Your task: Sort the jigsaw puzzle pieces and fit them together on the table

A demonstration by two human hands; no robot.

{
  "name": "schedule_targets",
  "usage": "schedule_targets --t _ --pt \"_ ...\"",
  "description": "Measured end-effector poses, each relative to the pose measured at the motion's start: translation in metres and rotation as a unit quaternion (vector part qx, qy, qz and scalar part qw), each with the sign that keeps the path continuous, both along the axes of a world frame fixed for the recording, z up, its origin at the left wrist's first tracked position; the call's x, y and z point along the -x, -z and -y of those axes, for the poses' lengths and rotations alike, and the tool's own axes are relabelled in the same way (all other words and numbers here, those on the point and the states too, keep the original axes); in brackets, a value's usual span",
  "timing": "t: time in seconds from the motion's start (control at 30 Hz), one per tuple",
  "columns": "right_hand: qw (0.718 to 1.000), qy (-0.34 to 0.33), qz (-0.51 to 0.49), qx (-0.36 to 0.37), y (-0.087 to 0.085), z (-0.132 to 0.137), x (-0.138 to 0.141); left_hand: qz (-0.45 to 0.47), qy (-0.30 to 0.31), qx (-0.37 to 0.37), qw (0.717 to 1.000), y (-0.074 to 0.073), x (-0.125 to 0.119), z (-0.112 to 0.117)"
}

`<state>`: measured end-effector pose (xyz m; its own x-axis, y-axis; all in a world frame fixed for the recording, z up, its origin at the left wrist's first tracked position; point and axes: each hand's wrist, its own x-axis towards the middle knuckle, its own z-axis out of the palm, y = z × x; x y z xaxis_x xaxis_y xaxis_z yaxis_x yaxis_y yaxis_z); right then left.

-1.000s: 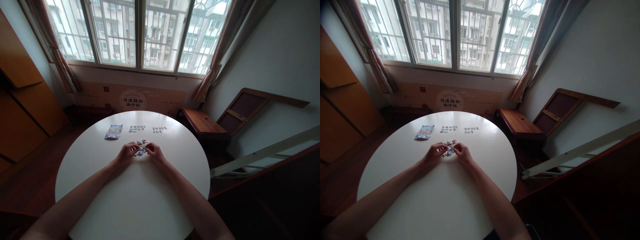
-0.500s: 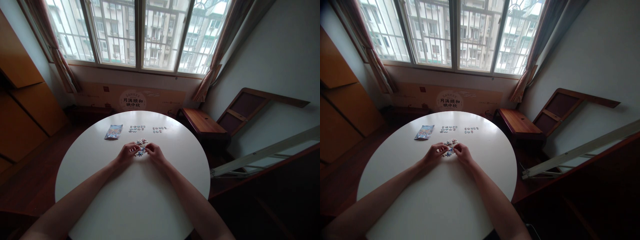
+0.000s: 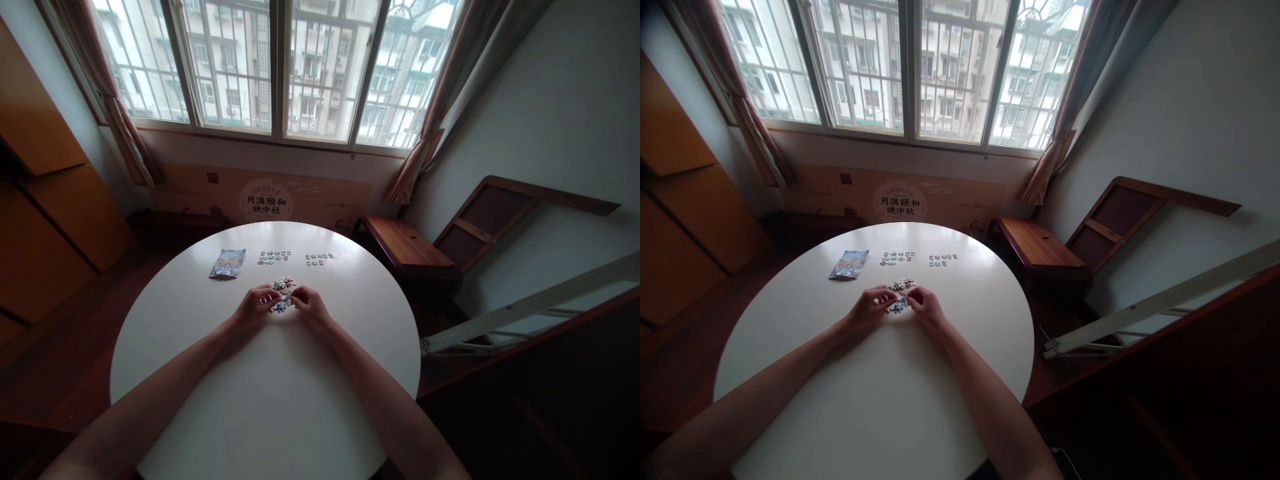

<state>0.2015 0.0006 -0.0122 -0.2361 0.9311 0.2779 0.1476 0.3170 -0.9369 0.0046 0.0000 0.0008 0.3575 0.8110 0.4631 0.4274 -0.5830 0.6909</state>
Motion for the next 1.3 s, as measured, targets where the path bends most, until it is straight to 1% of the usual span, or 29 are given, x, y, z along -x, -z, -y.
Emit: schedule_targets --t 0.53,0.87,1.3 --pt "1.000 0.004 0.012 0.002 0.0008 0.0002 -0.0003 0.005 0.008 0.006 1.000 -0.0019 -0.0001 0.0015" --pt "1.000 -0.002 0.004 0.002 0.0031 -0.0007 0.0006 -0.001 0.007 0.009 1.000 0.0000 0.0008 0.0000" --pt "1.000 -0.001 0.024 -0.003 -0.0026 0.0020 0.0000 -0.007 0.004 0.017 1.000 -0.0042 -0.0006 0.0039"
